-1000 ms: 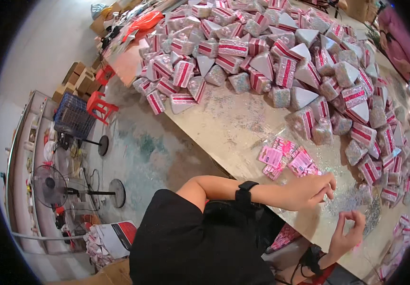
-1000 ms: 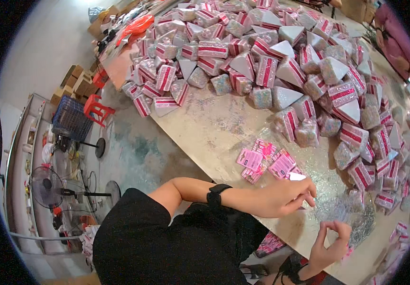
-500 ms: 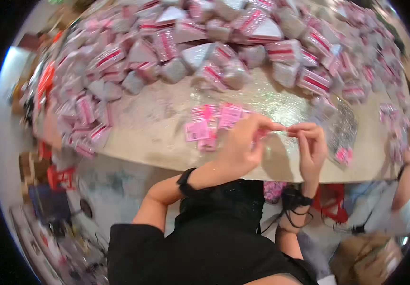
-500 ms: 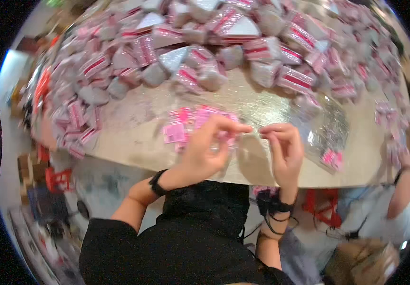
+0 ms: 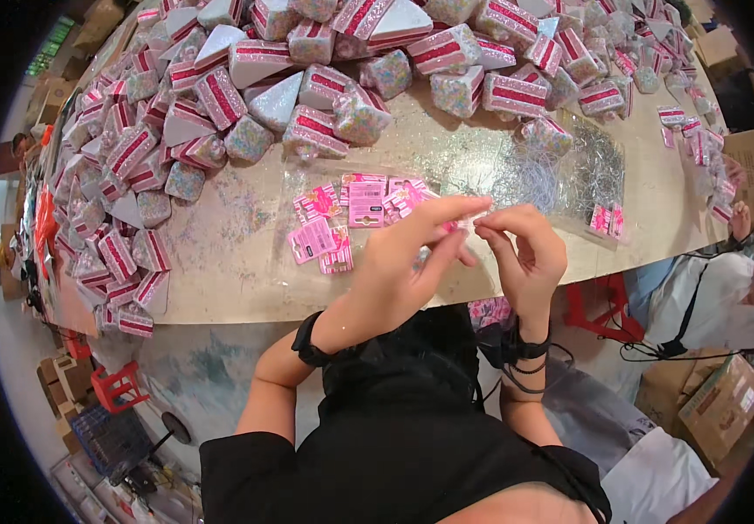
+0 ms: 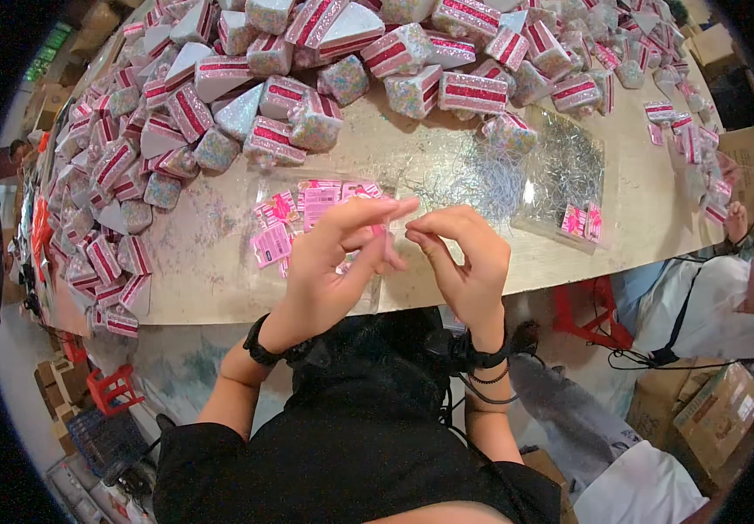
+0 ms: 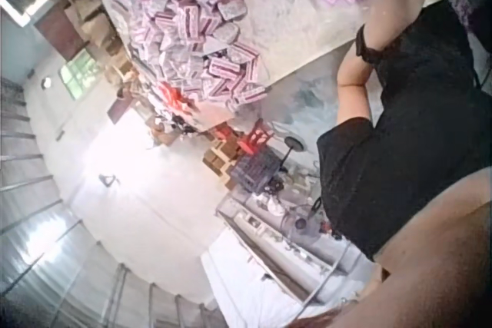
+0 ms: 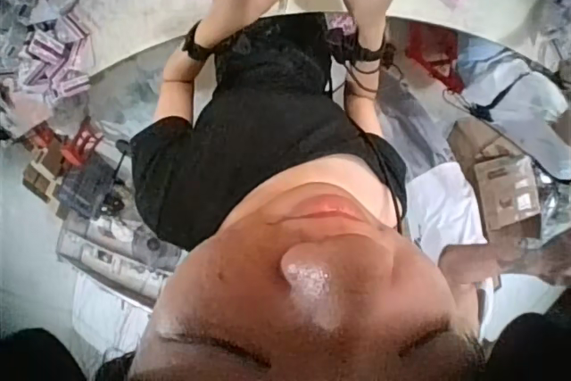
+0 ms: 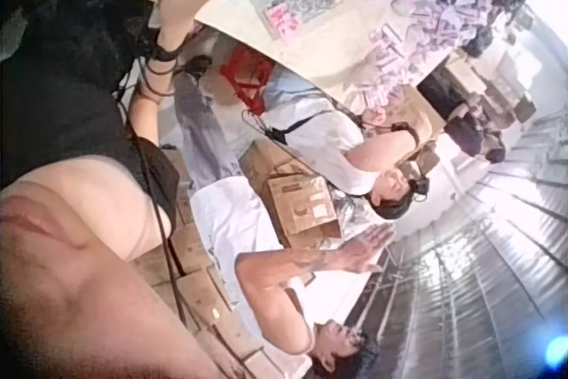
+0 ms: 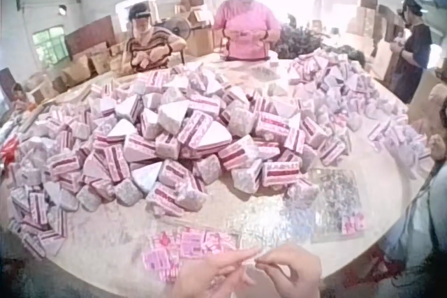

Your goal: Packing triangle-shaped decorative sponges into plastic sleeves and sealing them at a factory workbench.

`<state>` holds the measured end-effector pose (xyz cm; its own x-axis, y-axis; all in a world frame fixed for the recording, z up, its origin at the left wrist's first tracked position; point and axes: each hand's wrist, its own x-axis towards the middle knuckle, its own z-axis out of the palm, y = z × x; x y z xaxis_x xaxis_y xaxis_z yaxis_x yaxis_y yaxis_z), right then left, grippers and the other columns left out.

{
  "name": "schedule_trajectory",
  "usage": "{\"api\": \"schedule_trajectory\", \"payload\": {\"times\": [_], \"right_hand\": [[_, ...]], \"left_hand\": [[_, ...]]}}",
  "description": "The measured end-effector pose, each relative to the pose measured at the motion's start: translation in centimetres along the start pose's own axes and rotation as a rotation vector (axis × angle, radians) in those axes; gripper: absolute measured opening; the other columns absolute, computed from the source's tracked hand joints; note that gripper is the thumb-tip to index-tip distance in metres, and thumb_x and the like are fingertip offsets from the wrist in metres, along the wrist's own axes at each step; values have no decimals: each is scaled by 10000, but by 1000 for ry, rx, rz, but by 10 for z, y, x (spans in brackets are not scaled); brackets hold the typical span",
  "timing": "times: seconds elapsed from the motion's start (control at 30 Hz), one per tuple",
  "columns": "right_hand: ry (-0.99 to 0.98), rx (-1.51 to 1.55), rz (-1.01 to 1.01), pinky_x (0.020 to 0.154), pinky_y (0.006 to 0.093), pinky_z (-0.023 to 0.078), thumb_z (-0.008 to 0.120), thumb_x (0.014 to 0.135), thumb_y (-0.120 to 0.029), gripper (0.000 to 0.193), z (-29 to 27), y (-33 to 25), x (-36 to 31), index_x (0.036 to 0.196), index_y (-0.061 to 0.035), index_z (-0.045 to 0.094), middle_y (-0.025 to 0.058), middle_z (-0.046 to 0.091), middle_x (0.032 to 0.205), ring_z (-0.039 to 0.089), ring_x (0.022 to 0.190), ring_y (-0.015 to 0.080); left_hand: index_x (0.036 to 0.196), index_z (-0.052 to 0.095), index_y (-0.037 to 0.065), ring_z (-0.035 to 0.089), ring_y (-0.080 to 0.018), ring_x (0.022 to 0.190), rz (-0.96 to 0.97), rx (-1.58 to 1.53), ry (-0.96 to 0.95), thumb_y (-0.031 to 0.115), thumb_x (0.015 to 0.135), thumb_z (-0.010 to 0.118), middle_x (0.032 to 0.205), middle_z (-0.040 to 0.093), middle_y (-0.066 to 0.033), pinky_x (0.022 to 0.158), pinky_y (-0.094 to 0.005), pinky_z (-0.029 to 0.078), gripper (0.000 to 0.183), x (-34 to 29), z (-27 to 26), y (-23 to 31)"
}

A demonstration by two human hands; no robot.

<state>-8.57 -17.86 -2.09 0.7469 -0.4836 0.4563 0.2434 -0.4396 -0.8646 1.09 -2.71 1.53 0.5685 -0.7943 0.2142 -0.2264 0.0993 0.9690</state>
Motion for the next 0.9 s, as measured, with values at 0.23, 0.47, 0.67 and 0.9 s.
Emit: {"api": "schedule_trajectory", "payload": {"times": [0.23, 0.47, 0.67, 0.9], "right_hand": [[86, 439, 124, 689, 272, 484, 711, 808, 81, 117, 23, -15, -31, 913, 44, 673, 90, 667, 851, 613, 771, 158], [8, 964, -191, 714, 348, 505, 706, 768, -25, 127, 170, -90, -3, 891, -16, 677, 114, 657, 854, 629, 802, 255], [48, 905, -478, 705, 391, 474, 669, 802, -83, 140, 238, -135, -18, 926, -30, 628, 113, 582, 843, 563, 808, 311], [-151, 1041, -342, 744, 375, 463, 692, 805, -122, 214, 253, -142, -41, 992, -62, 609, 83, 587, 911, 547, 845, 282]], "left_hand": [[1113, 654, 1, 671, -181, 837, 89, 275, 60, -57, 846, 659, 981, 672, -110, 711, -275, 544, 272, -17, -4, 17], [1152, 612, -57, 655, -199, 756, 118, 957, 462, -31, 942, 511, 1059, 611, -179, 665, -320, 567, 235, -115, -91, 103], [1192, 563, -50, 614, -200, 921, 174, 1059, 973, 103, 958, 625, 1128, 621, -167, 756, -271, 524, 287, -166, -130, 109], [1200, 509, -75, 621, -246, 944, 327, 1166, 1011, 141, 920, 691, 1069, 635, -178, 846, -335, 510, 398, -204, -142, 92]]}}
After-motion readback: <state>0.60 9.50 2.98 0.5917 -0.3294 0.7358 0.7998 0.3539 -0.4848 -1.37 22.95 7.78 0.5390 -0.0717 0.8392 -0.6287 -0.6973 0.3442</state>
